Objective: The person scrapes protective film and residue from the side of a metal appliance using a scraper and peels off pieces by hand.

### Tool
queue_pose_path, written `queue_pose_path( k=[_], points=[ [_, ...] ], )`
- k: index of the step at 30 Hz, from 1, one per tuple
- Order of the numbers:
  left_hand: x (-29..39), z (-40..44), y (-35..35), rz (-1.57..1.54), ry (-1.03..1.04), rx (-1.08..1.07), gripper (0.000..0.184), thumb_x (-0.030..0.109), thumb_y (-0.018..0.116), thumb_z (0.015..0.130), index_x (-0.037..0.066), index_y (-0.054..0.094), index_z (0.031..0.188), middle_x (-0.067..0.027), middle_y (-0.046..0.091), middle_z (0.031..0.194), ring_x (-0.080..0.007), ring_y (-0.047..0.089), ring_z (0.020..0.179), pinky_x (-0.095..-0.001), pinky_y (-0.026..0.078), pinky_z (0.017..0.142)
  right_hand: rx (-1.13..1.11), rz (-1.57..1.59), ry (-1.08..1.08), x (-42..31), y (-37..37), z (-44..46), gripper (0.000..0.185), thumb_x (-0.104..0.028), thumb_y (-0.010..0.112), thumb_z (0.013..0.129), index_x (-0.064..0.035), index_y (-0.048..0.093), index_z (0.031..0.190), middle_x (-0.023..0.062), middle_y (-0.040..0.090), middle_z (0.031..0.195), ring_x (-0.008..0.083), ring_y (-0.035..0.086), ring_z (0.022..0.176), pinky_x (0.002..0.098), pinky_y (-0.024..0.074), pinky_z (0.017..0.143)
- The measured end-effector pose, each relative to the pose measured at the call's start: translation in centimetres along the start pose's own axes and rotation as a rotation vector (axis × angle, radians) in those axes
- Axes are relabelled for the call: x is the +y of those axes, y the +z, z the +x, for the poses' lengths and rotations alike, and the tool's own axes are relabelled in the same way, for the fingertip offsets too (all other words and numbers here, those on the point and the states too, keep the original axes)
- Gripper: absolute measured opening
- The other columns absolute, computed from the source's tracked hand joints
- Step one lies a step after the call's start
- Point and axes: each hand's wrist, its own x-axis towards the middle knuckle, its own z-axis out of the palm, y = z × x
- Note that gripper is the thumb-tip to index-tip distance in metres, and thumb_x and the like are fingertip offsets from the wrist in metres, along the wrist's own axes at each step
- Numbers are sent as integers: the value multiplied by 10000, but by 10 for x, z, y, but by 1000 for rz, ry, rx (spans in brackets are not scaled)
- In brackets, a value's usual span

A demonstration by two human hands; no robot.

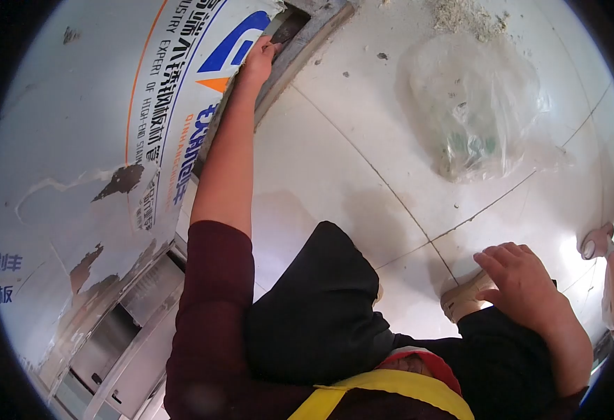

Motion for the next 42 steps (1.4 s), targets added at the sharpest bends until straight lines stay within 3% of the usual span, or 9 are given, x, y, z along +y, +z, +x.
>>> queue_pose_path(
  k=[7,12,15,19,23,26,30,36,42],
  points=[
    [18,-24,-12,-24,17,119,405,241,687,795,-17,607,1097,-118,653,854,-177,597,768,-292,462,724,46,-47,-48,-9,-9,1,521,-196,732,666,-26,532,1117,134,580,1075,281,547,1005,380,425,881],
    [131,-56,-32,56,300,187,369,228,681,795,-23,611,1056,-130,643,871,-224,597,778,-310,459,721,36,-70,-71,-6,-3,-1,524,-203,730,671,-26,529,1122,130,579,1078,280,542,1013,379,426,880],
    [73,-30,-6,123,399,172,353,221,680,792,-23,614,1038,-140,641,881,-266,596,795,-321,461,735,-1,-106,-86,-5,-4,-5,517,-212,722,683,-27,531,1126,128,580,1077,279,542,1012,378,427,876],
    [-13,-40,-35,205,302,235,362,247,644,825,-13,598,1073,-165,634,951,-293,601,829,-345,458,744,41,-100,-95,-3,-11,-5,508,-227,712,692,-31,537,1128,123,584,1069,276,548,1000,373,429,867],
    [-4,-60,-52,298,5,-18,336,218,621,839,-21,592,1073,-189,643,903,-282,614,797,-337,459,744,18,-84,-89,6,-3,-2,513,-223,712,688,-37,534,1130,116,588,1060,272,551,997,371,432,859],
    [25,-41,-39,99,-2,-77,312,187,612,835,-21,591,1066,-201,638,868,-290,619,781,-336,463,719,14,-99,-111,4,-2,1,517,-214,720,676,-38,532,1124,114,591,1049,271,551,992,374,434,853],
    [7,-4,-3,153,155,-15,277,150,600,828,-4,604,1059,-215,625,844,-271,614,748,-315,468,699,47,-68,-85,1,-7,3,511,-213,726,667,-40,536,1108,111,592,1036,268,553,982,377,436,848],
    [0,-10,4,-5,11,57,299,146,607,823,15,615,1092,-158,664,867,-192,598,725,-300,465,701,25,-49,-55,3,2,-4,510,-216,726,666,-40,537,1106,108,587,1029,267,552,977,375,438,843],
    [18,-21,-15,-191,-21,75,399,178,689,794,-77,583,1081,-42,598,774,-102,520,731,-246,429,697,84,-83,-105,-2,-5,-6,484,-230,710,689,-40,543,1102,103,587,1021,266,553,970,376,439,829]
  ],
)
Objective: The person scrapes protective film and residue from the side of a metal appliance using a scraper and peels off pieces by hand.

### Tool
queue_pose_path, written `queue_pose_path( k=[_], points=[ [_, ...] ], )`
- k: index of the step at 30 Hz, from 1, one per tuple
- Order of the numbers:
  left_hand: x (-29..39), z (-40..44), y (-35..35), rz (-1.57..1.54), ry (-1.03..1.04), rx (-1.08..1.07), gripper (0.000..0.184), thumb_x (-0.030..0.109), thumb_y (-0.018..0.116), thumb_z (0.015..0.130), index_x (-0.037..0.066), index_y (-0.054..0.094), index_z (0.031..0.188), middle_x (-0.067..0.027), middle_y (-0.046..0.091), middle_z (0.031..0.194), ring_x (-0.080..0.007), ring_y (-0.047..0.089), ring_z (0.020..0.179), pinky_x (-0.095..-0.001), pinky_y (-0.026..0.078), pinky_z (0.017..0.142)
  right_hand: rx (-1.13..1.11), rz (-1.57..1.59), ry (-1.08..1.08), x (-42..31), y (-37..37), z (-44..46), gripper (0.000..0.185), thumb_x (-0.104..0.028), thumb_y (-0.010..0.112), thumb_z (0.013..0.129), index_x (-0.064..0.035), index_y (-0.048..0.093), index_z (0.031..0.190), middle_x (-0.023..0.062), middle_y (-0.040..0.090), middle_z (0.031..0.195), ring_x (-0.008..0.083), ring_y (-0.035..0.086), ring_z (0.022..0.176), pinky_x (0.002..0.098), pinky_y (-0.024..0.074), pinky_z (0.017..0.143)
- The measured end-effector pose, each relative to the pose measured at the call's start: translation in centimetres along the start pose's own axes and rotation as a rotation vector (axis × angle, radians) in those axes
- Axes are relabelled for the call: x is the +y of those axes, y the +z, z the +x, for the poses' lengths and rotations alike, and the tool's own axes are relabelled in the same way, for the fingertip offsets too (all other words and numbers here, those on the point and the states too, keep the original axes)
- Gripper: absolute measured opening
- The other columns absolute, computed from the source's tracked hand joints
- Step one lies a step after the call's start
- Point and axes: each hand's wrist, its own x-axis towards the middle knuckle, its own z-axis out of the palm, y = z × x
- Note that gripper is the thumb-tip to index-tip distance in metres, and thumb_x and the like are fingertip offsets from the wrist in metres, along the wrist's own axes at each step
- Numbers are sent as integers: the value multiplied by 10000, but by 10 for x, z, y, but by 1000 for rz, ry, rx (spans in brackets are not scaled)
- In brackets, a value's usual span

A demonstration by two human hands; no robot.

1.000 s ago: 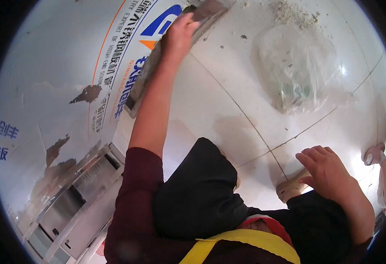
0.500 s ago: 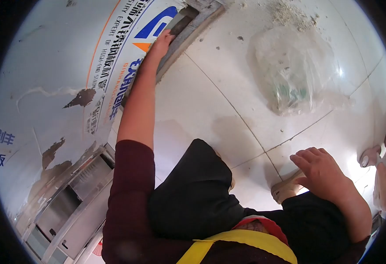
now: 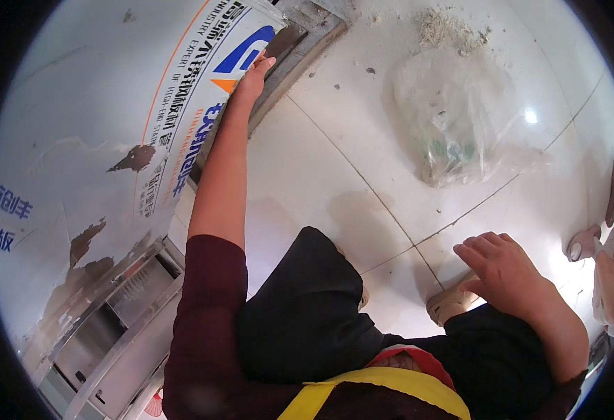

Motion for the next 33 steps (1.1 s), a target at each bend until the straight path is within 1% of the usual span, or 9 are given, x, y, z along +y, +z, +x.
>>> queue_pose_path(
  k=[3,7,10,15,18,24,27,30,33],
  points=[
    [-10,6,1,53,137,31,386,171,688,792,-48,585,1093,-71,588,838,-140,532,775,-268,431,710,8,-22,-29,0,3,-4,465,-262,688,721,-43,545,1106,98,589,1011,263,556,962,373,439,823],
    [102,-39,13,415,418,-32,351,171,664,788,33,598,1105,-151,586,886,-309,566,832,-361,460,722,-152,-124,-37,-2,7,-8,447,-311,663,757,-57,551,1106,91,593,996,257,559,963,373,444,819],
    [114,-45,12,626,513,-28,269,187,649,791,28,612,1004,-137,588,875,-301,575,856,-389,471,712,-220,-162,-53,-7,7,-11,467,-331,657,762,-56,542,1122,98,592,1023,261,560,985,376,437,847],
    [139,-71,14,949,430,-323,160,201,613,810,42,625,831,-132,611,869,-302,612,861,-417,507,705,-189,-165,-96,-5,17,-14,456,-377,656,761,-79,548,1089,94,595,991,266,562,974,372,442,837],
    [161,-78,26,1073,424,-537,162,184,569,828,64,664,774,-134,657,798,-299,654,743,-409,530,640,-310,-174,-82,-12,19,-8,403,-400,655,769,-101,578,1029,86,608,964,269,571,963,387,459,799],
    [232,-60,33,845,302,-525,228,205,596,797,-19,635,777,-215,624,797,-391,609,795,-459,490,698,-231,-361,-129,-10,19,16,305,-361,677,738,-110,651,909,68,642,912,262,591,948,410,445,784],
    [212,-63,35,752,317,-533,251,210,599,801,-40,607,778,-242,601,789,-413,589,797,-470,463,680,-310,-473,-128,-8,14,26,276,-353,669,746,-117,664,887,70,651,921,257,596,935,388,436,788],
    [166,-75,34,701,264,-624,263,201,598,810,-57,583,764,-256,586,785,-418,574,790,-461,442,658,-88,-396,-124,-6,59,39,278,-350,682,737,-109,680,875,81,658,932,270,600,934,399,448,792],
    [125,-65,39,645,160,-662,263,184,592,824,-70,561,767,-256,571,769,-415,563,772,-444,429,646,-431,-241,-180,-9,62,19,336,-415,693,728,-115,700,879,66,668,947,279,620,901,424,483,732]
  ],
)
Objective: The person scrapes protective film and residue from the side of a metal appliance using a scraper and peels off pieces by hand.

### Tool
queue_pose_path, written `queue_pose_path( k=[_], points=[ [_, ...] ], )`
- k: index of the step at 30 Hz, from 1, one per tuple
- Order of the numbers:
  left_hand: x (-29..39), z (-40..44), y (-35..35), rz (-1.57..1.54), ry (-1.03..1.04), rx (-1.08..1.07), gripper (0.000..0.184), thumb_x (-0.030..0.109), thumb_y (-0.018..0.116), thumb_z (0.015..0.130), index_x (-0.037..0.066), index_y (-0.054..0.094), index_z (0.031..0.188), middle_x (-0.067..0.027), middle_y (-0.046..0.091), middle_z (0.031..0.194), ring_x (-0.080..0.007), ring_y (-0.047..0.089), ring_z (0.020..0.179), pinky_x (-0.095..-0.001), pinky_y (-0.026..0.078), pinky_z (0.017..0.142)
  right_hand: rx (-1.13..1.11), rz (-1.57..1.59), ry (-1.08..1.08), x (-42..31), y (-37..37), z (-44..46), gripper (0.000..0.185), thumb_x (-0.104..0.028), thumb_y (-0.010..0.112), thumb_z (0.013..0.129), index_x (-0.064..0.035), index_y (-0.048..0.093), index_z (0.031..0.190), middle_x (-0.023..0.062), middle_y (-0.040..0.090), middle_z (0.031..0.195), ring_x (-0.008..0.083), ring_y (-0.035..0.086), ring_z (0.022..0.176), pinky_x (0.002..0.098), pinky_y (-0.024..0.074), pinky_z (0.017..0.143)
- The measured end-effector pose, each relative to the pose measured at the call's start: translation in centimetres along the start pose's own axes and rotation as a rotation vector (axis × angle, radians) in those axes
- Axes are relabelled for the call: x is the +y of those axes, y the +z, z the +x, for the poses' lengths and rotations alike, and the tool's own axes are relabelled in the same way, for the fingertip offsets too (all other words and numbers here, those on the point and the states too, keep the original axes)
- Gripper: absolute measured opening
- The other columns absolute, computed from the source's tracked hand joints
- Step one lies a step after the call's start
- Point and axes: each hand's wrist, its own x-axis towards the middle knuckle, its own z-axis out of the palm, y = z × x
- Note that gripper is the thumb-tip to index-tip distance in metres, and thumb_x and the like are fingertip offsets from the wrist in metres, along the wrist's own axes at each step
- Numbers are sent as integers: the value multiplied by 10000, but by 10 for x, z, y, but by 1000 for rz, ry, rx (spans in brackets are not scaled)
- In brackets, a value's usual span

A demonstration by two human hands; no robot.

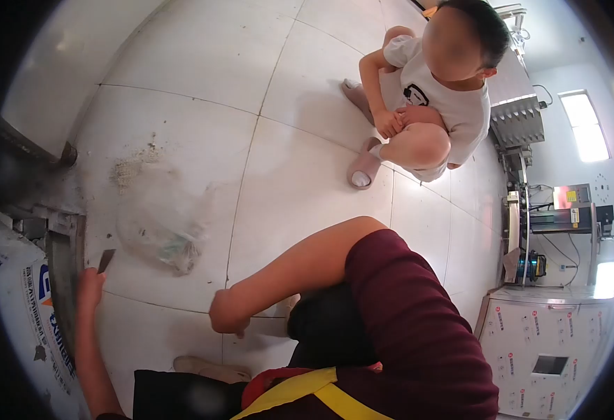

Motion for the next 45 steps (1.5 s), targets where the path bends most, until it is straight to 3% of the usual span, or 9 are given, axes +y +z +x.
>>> queue_pose_path(
  k=[4,11,17,20,23,26,29,38,45],
  points=[
    [4,10,-9,-46,23,67,252,167,585,841,-74,538,781,-255,549,737,-420,551,729,-437,417,621,-128,-72,-47,9,17,8,360,-452,685,725,-141,698,906,50,667,934,270,621,885,421,472,716],
    [30,18,-22,14,58,67,259,171,606,830,-74,538,783,-259,553,747,-423,562,746,-440,419,615,-10,-64,40,-5,10,14,338,-430,683,724,-168,692,937,17,659,960,248,595,951,414,422,801],
    [-12,23,1,-22,25,74,241,153,622,813,-76,546,814,-266,564,822,-413,567,781,-440,431,643,-42,-98,31,-6,16,10,332,-413,686,731,-182,685,970,15,651,992,246,591,961,408,416,806],
    [-28,22,10,-1,-17,103,238,102,631,796,-81,557,930,-257,573,847,-398,575,815,-422,451,683,-14,-109,28,-6,15,7,322,-403,690,734,-188,686,974,9,648,1001,244,586,970,411,413,807],
    [-35,21,12,-51,5,130,401,21,655,748,-63,520,1116,-234,591,935,-365,593,853,-399,472,722,-17,-111,20,-3,13,8,316,-397,691,737,-191,687,976,3,643,1020,244,580,983,418,410,807],
    [-24,18,-2,-360,-180,-90,599,-45,679,673,-36,462,1231,-215,578,1079,-332,585,964,-367,478,790,-20,-99,21,-2,14,8,313,-396,692,738,-193,687,977,-2,639,1031,243,576,992,422,407,803],
    [-42,26,7,-166,-100,-114,700,-76,688,612,-12,443,1265,-203,525,1214,-315,543,1081,-356,460,858,-33,-114,21,3,21,11,318,-395,697,732,-194,686,978,-4,638,1033,241,575,992,424,406,797],
    [-60,40,19,-170,-265,-192,698,-94,616,638,4,421,1300,-198,505,1246,-317,488,1156,-349,420,912,-13,-149,24,4,21,6,305,-363,705,710,-191,690,961,2,642,1021,239,581,973,425,407,780],
    [-45,36,8,-227,-309,-221,691,-93,592,668,42,413,1322,-168,556,1133,-264,591,831,-349,473,641,-21,-141,29,4,24,11,310,-351,710,703,-184,690,963,7,643,1018,241,582,969,425,407,785]
  ],
)
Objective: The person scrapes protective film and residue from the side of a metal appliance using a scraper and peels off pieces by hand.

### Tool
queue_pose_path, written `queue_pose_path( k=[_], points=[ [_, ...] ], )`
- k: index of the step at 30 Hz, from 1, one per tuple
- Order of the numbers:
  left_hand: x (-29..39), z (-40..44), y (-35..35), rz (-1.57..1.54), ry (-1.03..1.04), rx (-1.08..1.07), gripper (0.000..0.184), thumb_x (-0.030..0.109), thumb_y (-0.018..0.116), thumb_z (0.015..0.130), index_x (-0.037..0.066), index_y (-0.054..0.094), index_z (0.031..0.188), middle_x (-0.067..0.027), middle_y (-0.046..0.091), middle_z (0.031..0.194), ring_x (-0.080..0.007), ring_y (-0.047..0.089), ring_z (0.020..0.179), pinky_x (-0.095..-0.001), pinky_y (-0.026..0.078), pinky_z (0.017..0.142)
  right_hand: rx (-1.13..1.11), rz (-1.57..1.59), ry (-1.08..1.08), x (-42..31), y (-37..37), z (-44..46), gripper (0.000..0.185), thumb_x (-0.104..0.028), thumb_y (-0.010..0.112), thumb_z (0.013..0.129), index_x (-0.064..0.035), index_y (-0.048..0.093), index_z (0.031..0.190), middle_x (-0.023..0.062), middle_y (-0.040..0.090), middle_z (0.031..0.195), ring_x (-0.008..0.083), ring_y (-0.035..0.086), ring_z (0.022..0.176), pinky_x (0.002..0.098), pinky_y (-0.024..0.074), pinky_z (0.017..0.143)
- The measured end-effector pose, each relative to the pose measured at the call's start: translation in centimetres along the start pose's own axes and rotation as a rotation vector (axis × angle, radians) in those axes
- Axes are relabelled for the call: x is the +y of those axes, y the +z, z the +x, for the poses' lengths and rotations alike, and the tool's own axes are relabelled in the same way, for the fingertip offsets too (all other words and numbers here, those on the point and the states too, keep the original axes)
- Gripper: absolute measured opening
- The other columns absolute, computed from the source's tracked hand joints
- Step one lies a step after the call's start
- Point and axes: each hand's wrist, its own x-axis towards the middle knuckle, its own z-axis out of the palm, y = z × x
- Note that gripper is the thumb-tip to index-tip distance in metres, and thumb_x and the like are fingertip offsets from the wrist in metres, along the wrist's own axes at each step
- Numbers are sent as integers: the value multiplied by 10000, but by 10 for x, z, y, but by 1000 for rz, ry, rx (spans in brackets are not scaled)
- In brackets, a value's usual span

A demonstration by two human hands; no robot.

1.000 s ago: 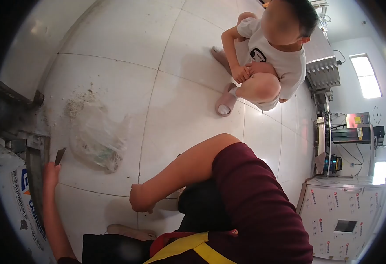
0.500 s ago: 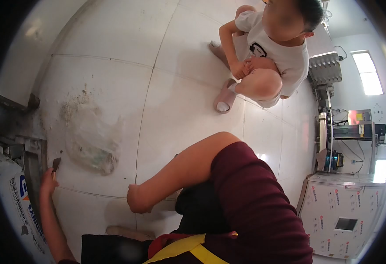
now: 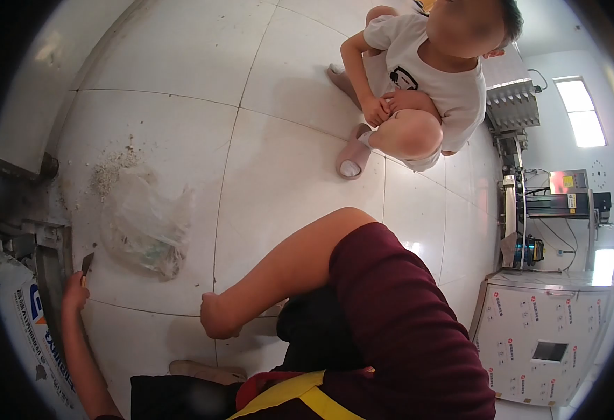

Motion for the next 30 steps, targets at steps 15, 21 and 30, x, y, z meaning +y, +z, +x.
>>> queue_pose_path(
  k=[15,21,30],
  points=[
    [-22,19,2,-33,91,-21,650,-121,545,700,42,420,1316,-152,573,896,-197,525,568,-353,395,475,-59,-40,27,-7,0,5,316,-331,713,705,-184,684,984,21,642,1036,258,581,974,447,414,780],
    [-6,8,-4,21,73,-52,658,-119,552,691,21,416,1319,-162,584,975,-219,553,631,-349,424,522,-67,-54,28,-8,-2,4,325,-316,716,698,-173,683,989,30,644,1040,263,585,980,458,420,787],
    [-14,16,-1,25,70,-10,597,-107,565,692,11,473,1270,-167,603,974,-241,583,701,-355,453,542,-45,-40,16,-7,3,7,329,-309,714,693,-174,683,991,35,646,1038,265,588,979,463,425,797]
  ],
)
